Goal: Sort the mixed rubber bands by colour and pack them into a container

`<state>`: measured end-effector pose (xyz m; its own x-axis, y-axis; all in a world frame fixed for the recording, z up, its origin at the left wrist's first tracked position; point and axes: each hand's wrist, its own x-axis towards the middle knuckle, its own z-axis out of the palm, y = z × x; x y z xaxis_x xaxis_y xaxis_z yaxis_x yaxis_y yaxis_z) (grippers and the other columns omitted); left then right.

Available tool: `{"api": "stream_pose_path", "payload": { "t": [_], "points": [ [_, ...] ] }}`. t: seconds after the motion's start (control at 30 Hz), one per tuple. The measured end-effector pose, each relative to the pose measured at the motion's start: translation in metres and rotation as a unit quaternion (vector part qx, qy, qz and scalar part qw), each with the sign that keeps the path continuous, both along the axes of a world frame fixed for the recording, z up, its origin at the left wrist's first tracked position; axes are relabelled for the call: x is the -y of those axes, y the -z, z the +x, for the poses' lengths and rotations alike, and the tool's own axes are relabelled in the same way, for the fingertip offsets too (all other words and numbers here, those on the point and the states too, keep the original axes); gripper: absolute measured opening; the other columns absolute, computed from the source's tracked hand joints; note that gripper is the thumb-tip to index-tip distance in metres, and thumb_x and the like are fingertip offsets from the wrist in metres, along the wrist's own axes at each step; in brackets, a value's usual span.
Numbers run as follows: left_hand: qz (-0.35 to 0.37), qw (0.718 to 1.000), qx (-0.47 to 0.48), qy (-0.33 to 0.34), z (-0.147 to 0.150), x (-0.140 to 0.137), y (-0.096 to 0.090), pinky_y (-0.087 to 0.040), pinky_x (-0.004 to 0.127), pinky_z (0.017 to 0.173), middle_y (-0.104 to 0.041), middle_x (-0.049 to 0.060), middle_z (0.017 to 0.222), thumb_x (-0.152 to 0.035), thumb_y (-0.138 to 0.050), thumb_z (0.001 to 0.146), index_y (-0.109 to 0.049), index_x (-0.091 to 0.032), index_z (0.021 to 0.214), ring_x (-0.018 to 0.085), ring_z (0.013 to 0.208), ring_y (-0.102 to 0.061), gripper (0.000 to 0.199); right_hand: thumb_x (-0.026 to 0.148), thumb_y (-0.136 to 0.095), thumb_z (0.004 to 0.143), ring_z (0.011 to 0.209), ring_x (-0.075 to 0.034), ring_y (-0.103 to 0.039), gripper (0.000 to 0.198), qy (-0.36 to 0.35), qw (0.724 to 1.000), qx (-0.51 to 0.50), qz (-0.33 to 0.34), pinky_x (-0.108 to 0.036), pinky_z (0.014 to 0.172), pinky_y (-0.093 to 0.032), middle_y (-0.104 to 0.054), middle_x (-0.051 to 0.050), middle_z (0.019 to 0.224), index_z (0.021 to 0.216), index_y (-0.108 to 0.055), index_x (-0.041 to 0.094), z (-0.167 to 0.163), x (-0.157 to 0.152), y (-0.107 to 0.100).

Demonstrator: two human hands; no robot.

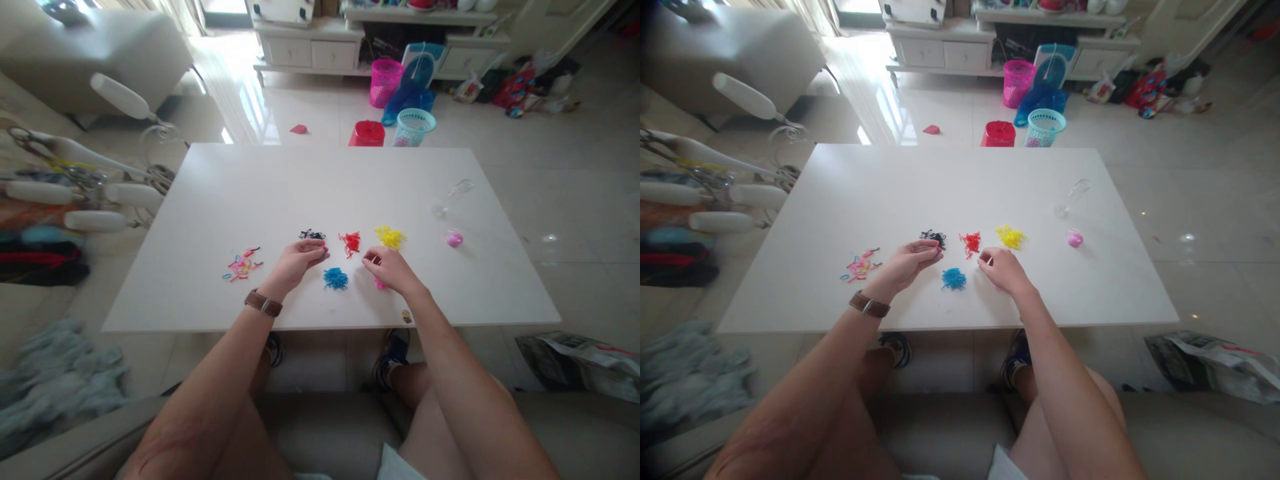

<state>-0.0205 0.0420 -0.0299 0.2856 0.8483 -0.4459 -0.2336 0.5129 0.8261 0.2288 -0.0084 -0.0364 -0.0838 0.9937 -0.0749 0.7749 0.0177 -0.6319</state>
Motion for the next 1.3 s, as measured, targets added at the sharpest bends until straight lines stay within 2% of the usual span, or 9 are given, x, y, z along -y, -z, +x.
{"api": "stream_pose_path", "payload": {
  "t": [0.17,0.37,0.57,0.83,1.0,1.2,1.3],
  "points": [
    [-0.013,0.999,0.019,0.04,0.026,0.007,0.002,-0.056,0.038,0.096,-0.075,0.009,0.09,-0.012,-0.083,0.072,-0.073,-0.009,0.092,0.016,0.081,-0.073,0.022,0.029,-0.063,0.09,0.073,-0.016,-0.065,0.014,-0.022,0.992,-0.108,0.055,-0.029,0.071,-0.051,-0.074,-0.003,0.083,0.082,-0.071,0.02,-0.014,0.001,-0.006],
    [-0.008,0.996,0.036,0.078,0.039,0.015,0.003,-0.057,0.032,0.086,-0.076,0.008,0.084,-0.018,-0.087,0.07,-0.073,-0.01,0.093,0.015,0.079,-0.073,0.028,0.032,-0.069,0.088,0.074,-0.016,-0.068,0.014,-0.004,0.982,-0.177,0.068,-0.028,0.069,-0.053,-0.076,-0.003,0.086,0.091,-0.075,0.02,-0.02,0.003,-0.012],
    [-0.013,0.995,0.032,0.091,0.043,0.018,0.007,-0.056,0.028,0.08,-0.076,0.009,0.084,-0.018,-0.087,0.069,-0.073,-0.01,0.091,0.014,0.076,-0.072,0.028,0.025,-0.07,0.085,0.074,-0.016,-0.068,0.008,-0.033,0.983,-0.169,0.066,-0.028,0.07,-0.051,-0.077,-0.002,0.083,0.086,-0.077,0.021,-0.021,0.003,-0.01],
    [-0.016,0.996,0.005,0.084,0.047,0.019,0.005,-0.057,0.027,0.078,-0.075,0.008,0.082,-0.009,-0.08,0.071,-0.071,-0.009,0.089,0.013,0.073,-0.072,0.02,0.021,-0.066,0.082,0.071,-0.015,-0.066,0.007,-0.014,0.984,-0.158,0.079,-0.027,0.069,-0.049,-0.074,-0.002,0.076,0.08,-0.072,0.02,-0.021,0.003,-0.008],
    [-0.001,0.998,-0.019,0.056,0.045,0.018,0.004,-0.056,0.025,0.074,-0.074,0.007,0.083,-0.006,-0.076,0.071,-0.071,-0.01,0.089,0.013,0.073,-0.072,0.019,0.021,-0.064,0.08,0.068,-0.015,-0.064,0.006,0.036,0.984,-0.156,0.076,-0.027,0.067,-0.049,-0.071,-0.001,0.074,0.076,-0.068,0.02,-0.02,0.003,-0.007],
    [0.007,0.999,-0.032,0.015,0.043,0.017,0.003,-0.055,0.026,0.074,-0.073,0.006,0.084,-0.004,-0.072,0.071,-0.069,-0.011,0.084,0.012,0.071,-0.071,0.015,0.024,-0.066,0.075,0.065,-0.017,-0.063,0.006,0.186,0.968,-0.163,0.039,-0.029,0.065,-0.047,-0.069,-0.001,0.068,0.071,-0.066,0.019,-0.015,-0.003,0.006],
    [0.014,0.999,-0.036,0.018,0.042,0.017,0.003,-0.055,0.026,0.073,-0.072,0.005,0.082,-0.005,-0.071,0.072,-0.069,-0.011,0.084,0.012,0.071,-0.071,0.014,0.022,-0.067,0.073,0.065,-0.017,-0.063,0.004,0.221,0.962,-0.158,0.019,-0.029,0.066,-0.047,-0.069,-0.001,0.067,0.069,-0.067,0.019,-0.016,-0.007,0.015]
  ]
}}
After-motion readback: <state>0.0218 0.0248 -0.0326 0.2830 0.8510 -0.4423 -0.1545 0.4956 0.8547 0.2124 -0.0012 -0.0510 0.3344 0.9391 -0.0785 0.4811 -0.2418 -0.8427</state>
